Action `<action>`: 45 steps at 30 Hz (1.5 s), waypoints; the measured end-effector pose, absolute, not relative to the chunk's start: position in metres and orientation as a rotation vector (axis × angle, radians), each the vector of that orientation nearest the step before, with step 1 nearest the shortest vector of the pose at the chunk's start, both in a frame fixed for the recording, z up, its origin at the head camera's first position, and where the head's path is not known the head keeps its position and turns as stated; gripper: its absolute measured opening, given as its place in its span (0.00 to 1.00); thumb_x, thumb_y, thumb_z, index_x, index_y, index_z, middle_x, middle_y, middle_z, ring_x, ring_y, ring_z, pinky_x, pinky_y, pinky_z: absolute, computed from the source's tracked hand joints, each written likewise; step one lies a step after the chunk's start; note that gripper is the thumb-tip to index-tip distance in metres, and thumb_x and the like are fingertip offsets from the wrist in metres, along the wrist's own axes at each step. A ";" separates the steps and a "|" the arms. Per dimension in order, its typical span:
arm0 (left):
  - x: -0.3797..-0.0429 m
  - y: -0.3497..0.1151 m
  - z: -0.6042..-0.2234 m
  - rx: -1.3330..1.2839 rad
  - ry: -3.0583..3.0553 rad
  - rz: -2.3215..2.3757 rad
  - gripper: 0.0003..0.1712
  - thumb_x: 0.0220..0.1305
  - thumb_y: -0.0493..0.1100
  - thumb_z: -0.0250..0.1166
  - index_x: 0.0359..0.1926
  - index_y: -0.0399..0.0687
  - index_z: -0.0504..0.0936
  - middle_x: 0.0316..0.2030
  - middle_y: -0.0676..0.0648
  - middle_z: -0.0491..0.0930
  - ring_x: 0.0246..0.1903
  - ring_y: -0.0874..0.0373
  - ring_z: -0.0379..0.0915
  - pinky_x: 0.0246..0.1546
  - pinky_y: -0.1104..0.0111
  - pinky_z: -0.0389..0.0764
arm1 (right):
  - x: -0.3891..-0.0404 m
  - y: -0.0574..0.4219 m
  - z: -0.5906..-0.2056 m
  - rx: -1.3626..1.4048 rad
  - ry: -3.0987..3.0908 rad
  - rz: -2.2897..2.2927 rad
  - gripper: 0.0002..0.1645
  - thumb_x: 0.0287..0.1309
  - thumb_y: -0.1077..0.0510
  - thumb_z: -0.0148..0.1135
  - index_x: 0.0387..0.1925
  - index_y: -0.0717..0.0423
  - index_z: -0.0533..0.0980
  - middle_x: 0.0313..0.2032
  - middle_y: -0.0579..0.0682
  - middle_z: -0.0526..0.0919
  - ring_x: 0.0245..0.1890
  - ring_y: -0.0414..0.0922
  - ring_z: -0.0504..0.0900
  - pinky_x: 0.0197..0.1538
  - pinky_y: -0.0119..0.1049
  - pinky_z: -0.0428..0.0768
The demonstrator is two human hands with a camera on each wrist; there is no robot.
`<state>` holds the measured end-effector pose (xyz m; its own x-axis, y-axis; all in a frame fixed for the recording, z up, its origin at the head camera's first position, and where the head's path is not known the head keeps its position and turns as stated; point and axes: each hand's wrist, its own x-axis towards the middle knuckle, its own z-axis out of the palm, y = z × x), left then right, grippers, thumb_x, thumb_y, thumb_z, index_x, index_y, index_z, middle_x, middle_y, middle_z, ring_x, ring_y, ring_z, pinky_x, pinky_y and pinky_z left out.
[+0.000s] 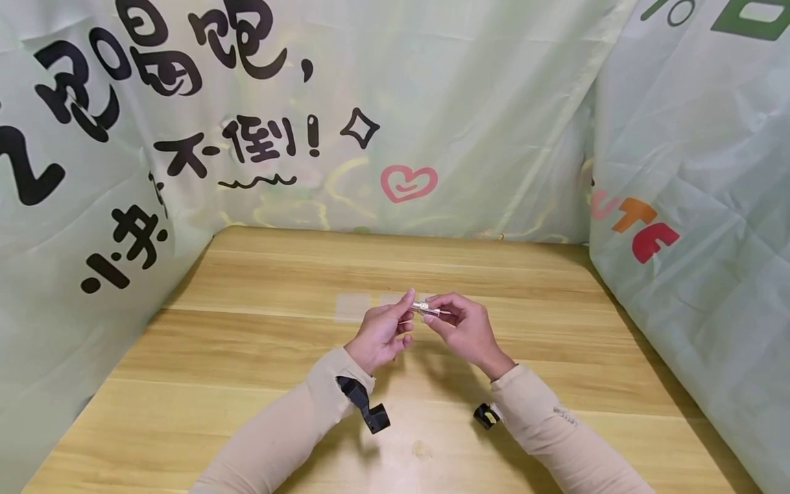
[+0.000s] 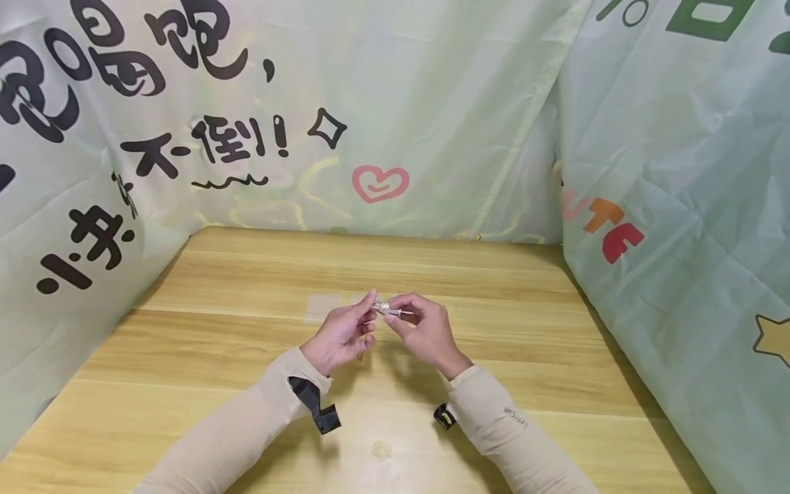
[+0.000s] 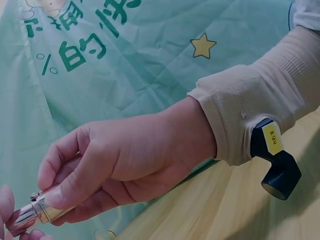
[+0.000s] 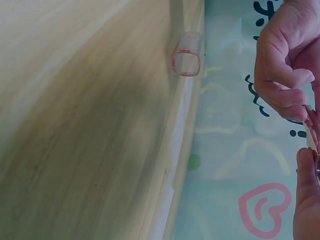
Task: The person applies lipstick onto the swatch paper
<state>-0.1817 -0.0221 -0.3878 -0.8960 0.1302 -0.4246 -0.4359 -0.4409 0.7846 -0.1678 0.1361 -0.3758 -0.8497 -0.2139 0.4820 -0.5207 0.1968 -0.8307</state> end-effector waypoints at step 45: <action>-0.186 -0.020 -0.393 -0.307 1.658 2.455 0.10 0.59 0.39 0.70 0.30 0.41 0.77 0.26 0.51 0.74 0.24 0.63 0.67 0.23 0.76 0.69 | -0.161 0.130 -0.373 0.773 -2.183 1.427 0.10 0.46 0.79 0.68 0.32 0.74 0.77 0.30 0.65 0.85 0.28 0.57 0.86 0.31 0.39 0.85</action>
<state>-0.1862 -0.0204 -0.3929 -0.9655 0.0204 -0.2596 -0.2484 -0.3711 0.8948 -0.1608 0.1296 -0.3732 -0.7582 -0.2213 0.6133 -0.6505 0.3191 -0.6892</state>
